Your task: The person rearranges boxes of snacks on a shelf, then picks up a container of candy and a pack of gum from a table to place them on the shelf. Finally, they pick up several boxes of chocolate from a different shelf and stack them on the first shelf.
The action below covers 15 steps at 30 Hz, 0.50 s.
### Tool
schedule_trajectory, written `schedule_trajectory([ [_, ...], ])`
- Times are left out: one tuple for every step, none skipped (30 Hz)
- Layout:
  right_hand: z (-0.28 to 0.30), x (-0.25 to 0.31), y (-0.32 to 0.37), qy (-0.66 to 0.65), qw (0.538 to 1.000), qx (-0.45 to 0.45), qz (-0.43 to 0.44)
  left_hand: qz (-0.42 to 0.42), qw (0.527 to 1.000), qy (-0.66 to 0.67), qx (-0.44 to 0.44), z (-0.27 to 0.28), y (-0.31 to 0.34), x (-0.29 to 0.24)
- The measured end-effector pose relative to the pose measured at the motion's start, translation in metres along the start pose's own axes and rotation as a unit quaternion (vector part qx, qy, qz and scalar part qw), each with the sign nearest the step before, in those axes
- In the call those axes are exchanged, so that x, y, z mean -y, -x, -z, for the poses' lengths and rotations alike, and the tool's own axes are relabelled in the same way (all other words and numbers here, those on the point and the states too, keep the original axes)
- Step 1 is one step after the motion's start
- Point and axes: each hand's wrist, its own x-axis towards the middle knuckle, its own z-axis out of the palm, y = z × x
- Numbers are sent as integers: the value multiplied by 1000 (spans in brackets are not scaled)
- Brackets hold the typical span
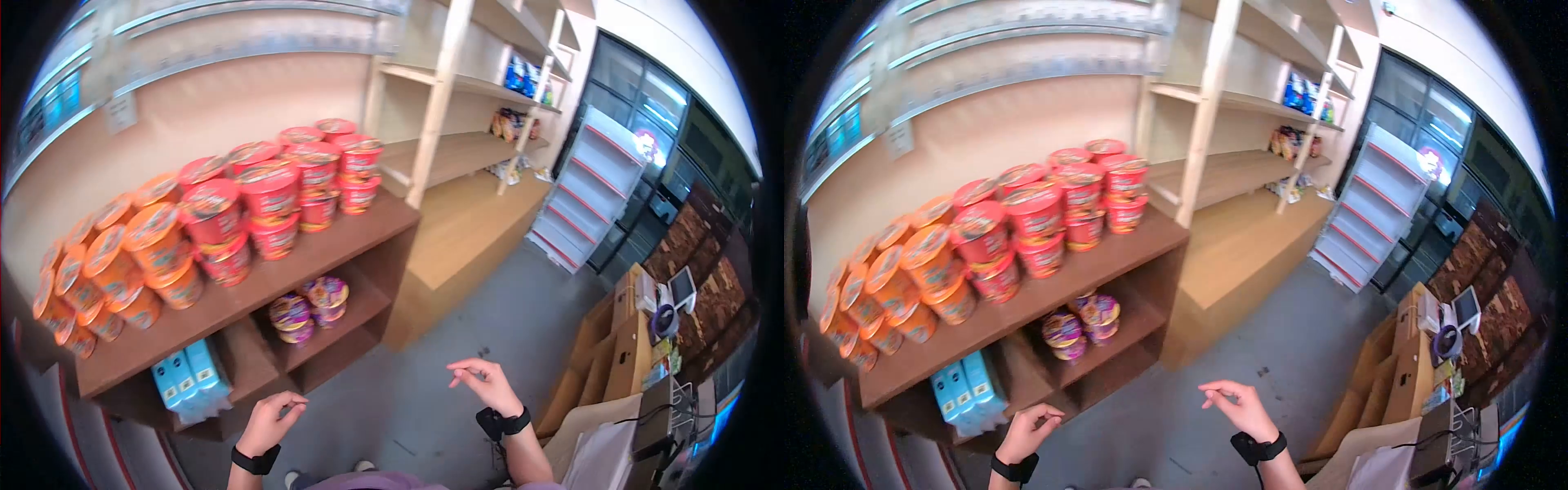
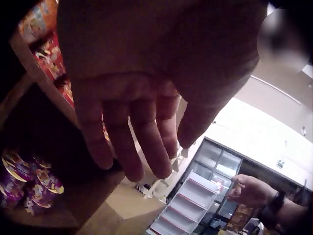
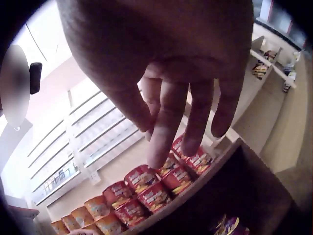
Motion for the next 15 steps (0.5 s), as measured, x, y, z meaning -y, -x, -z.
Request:
schedule_trajectory([
  [17,0,-2,10,1000,-17,-1,-5,1000,18,25,-15,-20,-6],
  [32,-6,-5,10,999,-30,-6,-11,999,18,37,-26,-38,-14],
  [45,-14,-6,-8,999,-51,-3,2,998,20,63,-38,-56,-23],
  [57,-23,-7,-27,997,-72,0,17,996,22,88,-50,-73,-29],
  [66,-35,-9,-28,996,-84,-6,13,995,21,100,-62,-89,-29],
  [73,-49,-12,-65,992,-105,-10,-5,994,15,110,-74,-104,-25],
  [80,-62,-18,-103,987,-125,-13,-23,993,8,117,-83,-120,-22],
  [87,-75,-26,-104,986,-131,-13,-28,992,6,122,-91,-135,-22],
  [106,-95,-47,-127,982,-140,-14,-9,990,-3,142,-107,-169,-24],
  [115,-106,-59,-148,979,-141,-16,13,987,-11,157,-116,-185,-23],
  [126,-116,-74,-151,978,-144,-11,20,987,-8,162,-125,-203,-18],
  [139,-123,-90,-148,978,-147,-9,16,987,-6,162,-136,-223,-18],
  [152,-128,-106,-146,977,-156,-16,21,987,8,162,-146,-244,-22],
  [168,-132,-121,-143,975,-167,-24,24,986,24,163,-157,-266,-25],
  [185,-135,-137,-138,975,-173,-20,-1,987,17,162,-173,-292,-22],
])
